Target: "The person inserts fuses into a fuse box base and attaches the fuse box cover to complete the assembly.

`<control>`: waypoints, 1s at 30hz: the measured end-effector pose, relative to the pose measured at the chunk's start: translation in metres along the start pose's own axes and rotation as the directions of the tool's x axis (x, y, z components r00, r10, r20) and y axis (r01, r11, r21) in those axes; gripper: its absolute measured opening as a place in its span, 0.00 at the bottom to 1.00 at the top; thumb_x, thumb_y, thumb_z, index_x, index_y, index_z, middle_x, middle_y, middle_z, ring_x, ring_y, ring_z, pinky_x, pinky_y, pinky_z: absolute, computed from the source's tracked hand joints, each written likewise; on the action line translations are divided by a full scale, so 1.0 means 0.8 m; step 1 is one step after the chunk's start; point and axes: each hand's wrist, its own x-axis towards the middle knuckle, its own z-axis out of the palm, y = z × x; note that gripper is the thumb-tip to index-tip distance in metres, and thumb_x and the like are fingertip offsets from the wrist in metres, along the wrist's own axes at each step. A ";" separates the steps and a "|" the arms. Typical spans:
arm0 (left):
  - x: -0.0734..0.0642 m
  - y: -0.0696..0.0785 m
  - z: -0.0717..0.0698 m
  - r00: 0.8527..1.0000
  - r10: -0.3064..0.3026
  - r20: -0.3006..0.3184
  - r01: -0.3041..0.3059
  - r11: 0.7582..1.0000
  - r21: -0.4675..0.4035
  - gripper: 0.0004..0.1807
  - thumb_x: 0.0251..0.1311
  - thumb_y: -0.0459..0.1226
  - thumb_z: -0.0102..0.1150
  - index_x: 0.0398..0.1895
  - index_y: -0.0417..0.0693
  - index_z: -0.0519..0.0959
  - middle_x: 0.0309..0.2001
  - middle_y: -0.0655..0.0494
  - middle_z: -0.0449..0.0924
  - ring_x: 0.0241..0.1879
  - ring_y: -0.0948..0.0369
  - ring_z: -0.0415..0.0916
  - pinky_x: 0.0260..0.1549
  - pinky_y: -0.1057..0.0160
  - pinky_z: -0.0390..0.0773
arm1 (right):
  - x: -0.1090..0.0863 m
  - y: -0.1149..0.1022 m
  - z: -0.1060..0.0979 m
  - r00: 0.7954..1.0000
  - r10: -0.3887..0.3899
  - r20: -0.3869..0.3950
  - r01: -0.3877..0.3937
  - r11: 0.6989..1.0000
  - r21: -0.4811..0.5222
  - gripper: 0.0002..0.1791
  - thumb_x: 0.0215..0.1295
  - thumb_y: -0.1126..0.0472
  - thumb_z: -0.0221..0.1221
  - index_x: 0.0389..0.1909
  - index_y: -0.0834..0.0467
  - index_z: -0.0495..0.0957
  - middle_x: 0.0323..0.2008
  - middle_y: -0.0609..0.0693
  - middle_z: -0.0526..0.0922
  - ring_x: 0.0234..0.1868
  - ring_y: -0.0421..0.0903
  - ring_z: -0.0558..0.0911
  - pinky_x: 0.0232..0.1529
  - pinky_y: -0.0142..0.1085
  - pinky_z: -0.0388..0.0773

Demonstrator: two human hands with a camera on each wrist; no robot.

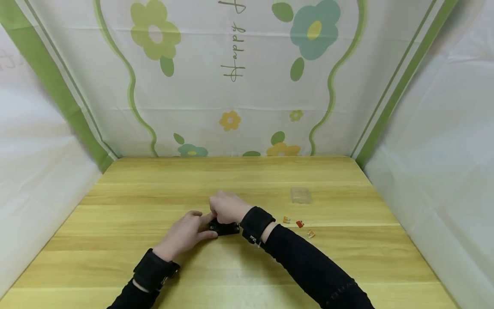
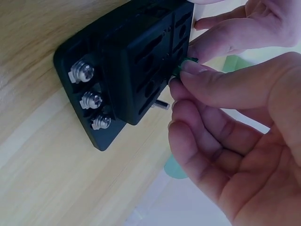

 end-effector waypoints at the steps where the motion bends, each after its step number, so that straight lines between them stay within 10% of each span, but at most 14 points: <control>1: -0.001 0.000 0.001 1.000 0.000 0.000 0.000 1.000 0.000 0.31 0.57 0.48 0.69 0.64 0.52 0.77 0.43 0.37 0.82 0.53 0.38 0.74 0.34 0.45 0.80 | 0.000 0.000 0.001 1.000 -0.002 0.001 0.002 1.000 0.007 0.27 0.49 0.82 0.57 0.12 0.51 0.54 0.17 0.42 0.43 0.20 0.38 0.42 0.21 0.31 0.45; 13: 0.000 -0.001 0.002 1.000 0.009 -0.028 -0.009 1.000 -0.003 0.30 0.56 0.47 0.71 0.62 0.50 0.79 0.43 0.39 0.83 0.53 0.39 0.75 0.33 0.47 0.80 | -0.003 0.002 0.001 0.999 0.027 0.034 -0.028 0.999 0.033 0.22 0.53 0.80 0.60 0.13 0.52 0.67 0.15 0.41 0.56 0.18 0.38 0.50 0.20 0.29 0.50; 22: 0.000 0.001 0.004 1.000 0.002 -0.002 -0.002 1.000 0.018 0.32 0.58 0.49 0.68 0.66 0.53 0.75 0.45 0.36 0.82 0.53 0.38 0.74 0.31 0.48 0.80 | 0.000 -0.001 0.007 1.000 0.022 0.000 -0.022 0.999 -0.029 0.27 0.47 0.81 0.56 0.14 0.51 0.52 0.18 0.42 0.43 0.20 0.39 0.42 0.21 0.31 0.45; 30: 0.000 -0.003 0.005 1.000 0.008 -0.024 -0.009 1.000 -0.005 0.30 0.58 0.49 0.68 0.63 0.50 0.78 0.48 0.37 0.81 0.54 0.39 0.74 0.35 0.47 0.80 | -0.015 0.007 0.018 0.997 0.033 -0.069 -0.032 0.999 0.021 0.11 0.61 0.74 0.62 0.28 0.56 0.87 0.25 0.42 0.81 0.24 0.34 0.74 0.28 0.24 0.70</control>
